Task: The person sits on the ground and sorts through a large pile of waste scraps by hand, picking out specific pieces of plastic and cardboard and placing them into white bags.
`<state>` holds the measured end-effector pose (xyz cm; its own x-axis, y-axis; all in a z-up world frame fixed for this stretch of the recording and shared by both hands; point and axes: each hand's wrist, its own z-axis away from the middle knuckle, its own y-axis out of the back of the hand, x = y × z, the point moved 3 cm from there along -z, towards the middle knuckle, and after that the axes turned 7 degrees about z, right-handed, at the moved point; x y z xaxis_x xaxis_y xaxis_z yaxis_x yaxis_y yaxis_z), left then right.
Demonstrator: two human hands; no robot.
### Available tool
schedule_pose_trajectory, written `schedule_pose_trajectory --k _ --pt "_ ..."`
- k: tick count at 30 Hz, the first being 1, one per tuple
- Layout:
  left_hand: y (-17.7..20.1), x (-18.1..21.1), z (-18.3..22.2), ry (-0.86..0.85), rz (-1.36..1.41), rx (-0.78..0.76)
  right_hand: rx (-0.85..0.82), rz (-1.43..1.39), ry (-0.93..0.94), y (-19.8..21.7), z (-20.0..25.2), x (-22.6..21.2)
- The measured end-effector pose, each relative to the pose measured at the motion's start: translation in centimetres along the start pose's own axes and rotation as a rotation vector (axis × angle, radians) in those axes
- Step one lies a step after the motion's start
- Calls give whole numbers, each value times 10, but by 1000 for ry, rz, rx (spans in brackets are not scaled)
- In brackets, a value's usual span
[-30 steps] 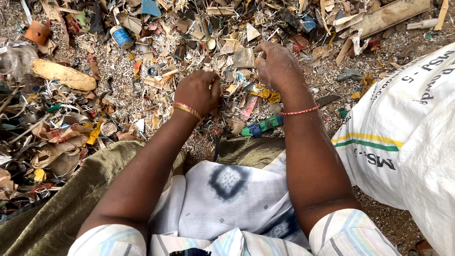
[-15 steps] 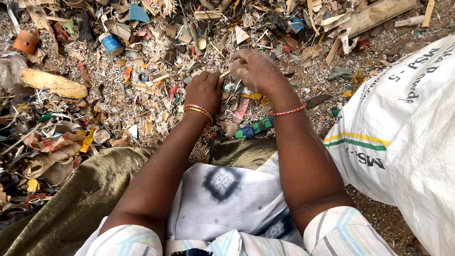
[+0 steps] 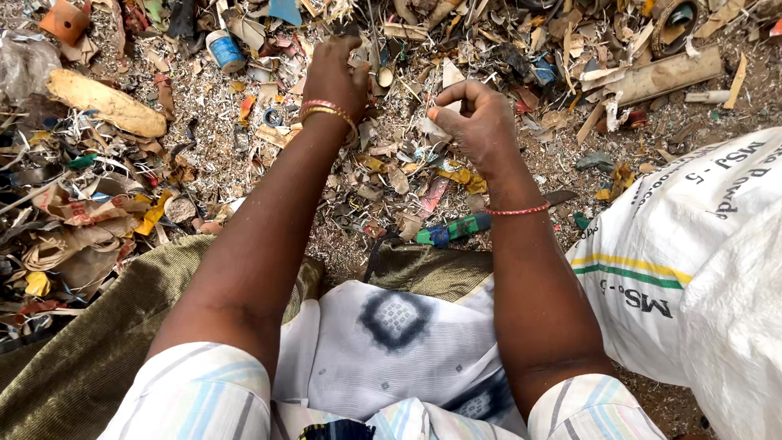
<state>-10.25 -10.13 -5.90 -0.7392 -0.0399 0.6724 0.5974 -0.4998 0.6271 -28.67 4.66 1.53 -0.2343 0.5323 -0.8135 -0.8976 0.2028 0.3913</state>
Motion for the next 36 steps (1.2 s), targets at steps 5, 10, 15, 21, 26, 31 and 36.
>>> schedule_pose_trajectory --k 5,10,15,21,26,31,36 --pt "-12 11 -23 -208 -356 95 -36 -360 -74 0 -8 15" --pt "-27 12 19 -227 -452 -41 -51 -431 -119 -2 -10 22" --pt "-28 18 73 -326 -350 -213 13 -618 -117 10 -9 15" --pt "-4 23 66 -188 522 -156 -13 -608 -106 12 -4 7" --pt "3 36 56 -63 745 -290 -202 -242 -3 -4 6 -12" --pt "-3 55 59 -156 500 -379 -96 -107 28 -9 7 -25" --pt "3 48 55 -152 262 -360 111 -66 6 18 2 -18"
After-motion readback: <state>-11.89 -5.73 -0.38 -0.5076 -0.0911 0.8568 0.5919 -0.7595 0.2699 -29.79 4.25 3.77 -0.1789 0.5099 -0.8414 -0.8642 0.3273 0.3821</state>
